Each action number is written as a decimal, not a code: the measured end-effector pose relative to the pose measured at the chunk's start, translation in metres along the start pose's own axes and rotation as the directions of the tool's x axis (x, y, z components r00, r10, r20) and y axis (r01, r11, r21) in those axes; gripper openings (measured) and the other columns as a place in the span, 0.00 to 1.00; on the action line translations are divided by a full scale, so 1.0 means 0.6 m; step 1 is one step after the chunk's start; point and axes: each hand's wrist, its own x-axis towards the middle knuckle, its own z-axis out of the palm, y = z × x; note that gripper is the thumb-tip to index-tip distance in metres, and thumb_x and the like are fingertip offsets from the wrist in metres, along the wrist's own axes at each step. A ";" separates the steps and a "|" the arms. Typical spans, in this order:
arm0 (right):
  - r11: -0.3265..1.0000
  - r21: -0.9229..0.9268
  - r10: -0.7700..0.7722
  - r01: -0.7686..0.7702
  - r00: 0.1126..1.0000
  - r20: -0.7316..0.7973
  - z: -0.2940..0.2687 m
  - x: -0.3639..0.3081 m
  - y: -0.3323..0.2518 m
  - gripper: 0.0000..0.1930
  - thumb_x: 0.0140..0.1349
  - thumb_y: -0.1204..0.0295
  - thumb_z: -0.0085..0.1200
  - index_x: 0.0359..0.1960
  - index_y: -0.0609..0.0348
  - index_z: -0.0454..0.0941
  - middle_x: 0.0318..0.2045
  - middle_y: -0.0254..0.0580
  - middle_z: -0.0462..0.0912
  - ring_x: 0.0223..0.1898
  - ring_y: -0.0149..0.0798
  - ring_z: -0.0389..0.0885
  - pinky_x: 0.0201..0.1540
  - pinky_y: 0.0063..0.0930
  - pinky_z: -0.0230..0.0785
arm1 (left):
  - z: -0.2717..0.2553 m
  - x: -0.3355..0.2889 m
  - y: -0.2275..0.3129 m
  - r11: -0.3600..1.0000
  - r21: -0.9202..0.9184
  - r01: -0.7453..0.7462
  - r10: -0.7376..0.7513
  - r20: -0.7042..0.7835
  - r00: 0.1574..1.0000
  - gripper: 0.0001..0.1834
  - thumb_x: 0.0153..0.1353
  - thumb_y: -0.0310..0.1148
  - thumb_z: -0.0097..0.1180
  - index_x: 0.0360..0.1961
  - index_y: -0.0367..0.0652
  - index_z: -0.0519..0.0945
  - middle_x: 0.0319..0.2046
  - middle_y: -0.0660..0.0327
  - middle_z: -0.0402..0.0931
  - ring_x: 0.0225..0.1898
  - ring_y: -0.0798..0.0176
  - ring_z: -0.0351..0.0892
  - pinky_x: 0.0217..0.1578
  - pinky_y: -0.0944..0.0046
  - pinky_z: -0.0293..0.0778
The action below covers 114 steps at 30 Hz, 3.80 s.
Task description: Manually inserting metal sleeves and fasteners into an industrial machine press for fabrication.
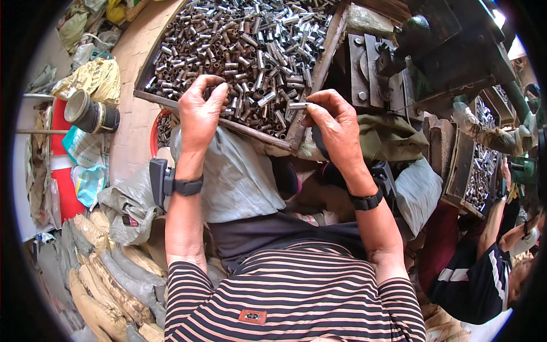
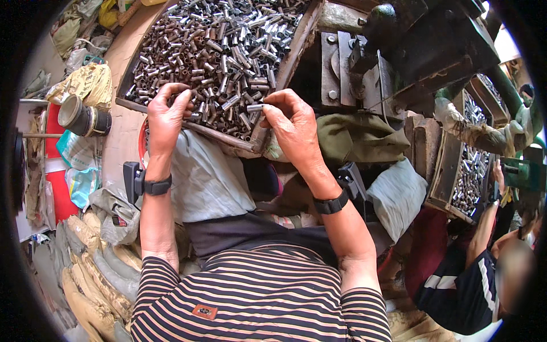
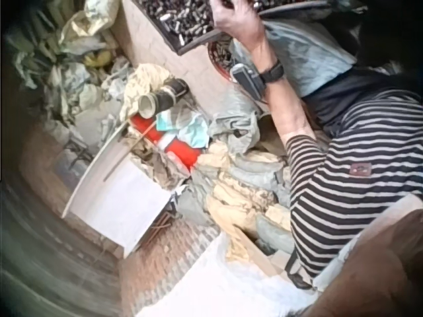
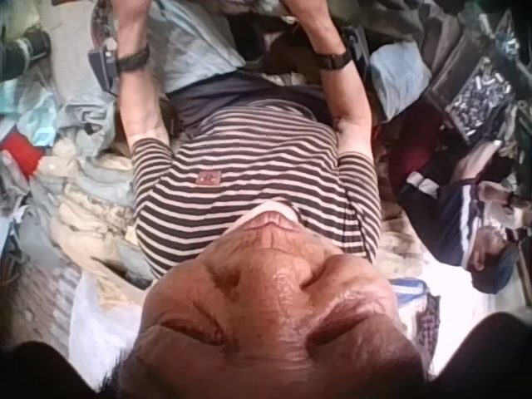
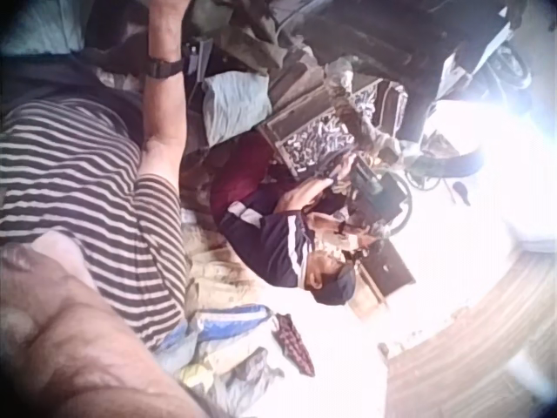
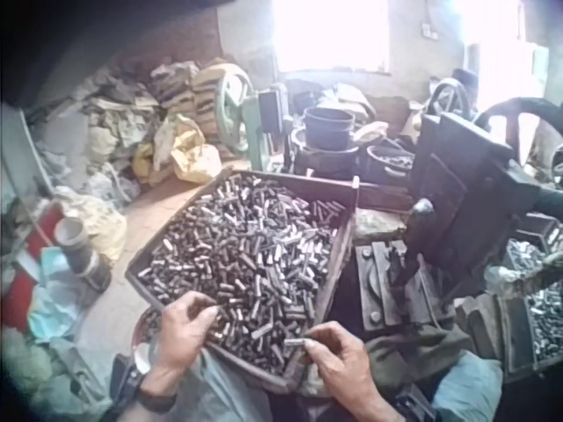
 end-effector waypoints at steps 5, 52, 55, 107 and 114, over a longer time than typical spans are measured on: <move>0.982 0.161 0.100 -0.103 0.995 0.026 -0.004 -0.014 -0.013 0.03 0.61 0.78 0.51 0.35 0.65 0.74 0.28 0.35 0.79 0.28 0.26 0.79 0.33 0.21 0.74 | 0.045 -0.062 0.023 0.749 -0.597 0.287 -0.167 0.248 0.954 0.07 0.63 0.28 0.51 0.42 0.41 0.76 0.32 0.63 0.78 0.30 0.71 0.78 0.29 0.72 0.76; 0.877 0.400 0.291 -0.266 0.957 -0.002 -0.046 -0.070 -0.011 0.15 0.64 0.59 0.53 0.29 0.58 0.72 0.21 0.35 0.77 0.19 0.27 0.76 0.23 0.18 0.70 | 0.147 -0.110 0.053 0.560 -0.681 0.471 -0.104 0.507 0.856 0.08 0.63 0.31 0.55 0.42 0.40 0.76 0.29 0.63 0.77 0.28 0.71 0.78 0.27 0.72 0.77; 0.880 0.368 0.312 -0.301 0.950 0.030 -0.048 -0.069 -0.014 0.16 0.64 0.57 0.53 0.29 0.59 0.73 0.20 0.36 0.77 0.18 0.27 0.75 0.23 0.19 0.70 | 0.146 -0.109 0.058 0.608 -0.660 0.441 -0.091 0.494 0.865 0.08 0.62 0.30 0.55 0.41 0.40 0.76 0.30 0.63 0.78 0.29 0.72 0.78 0.27 0.73 0.77; 0.987 0.100 0.135 -0.125 0.986 -0.094 -0.022 -0.111 0.017 0.18 0.65 0.57 0.52 0.22 0.55 0.68 0.15 0.28 0.72 0.14 0.19 0.68 0.16 0.14 0.58 | 0.133 -0.138 0.060 0.747 -0.499 0.439 -0.234 0.421 0.876 0.06 0.61 0.28 0.55 0.38 0.39 0.77 0.26 0.65 0.77 0.24 0.73 0.77 0.24 0.73 0.76; 0.979 0.101 0.180 -0.174 0.983 -0.043 -0.027 -0.103 0.007 0.17 0.65 0.58 0.52 0.23 0.55 0.69 0.15 0.27 0.72 0.14 0.18 0.67 0.16 0.14 0.58 | 0.134 -0.129 0.057 0.719 -0.519 0.462 -0.209 0.472 0.856 0.05 0.60 0.28 0.55 0.36 0.40 0.77 0.26 0.65 0.77 0.24 0.72 0.77 0.24 0.73 0.76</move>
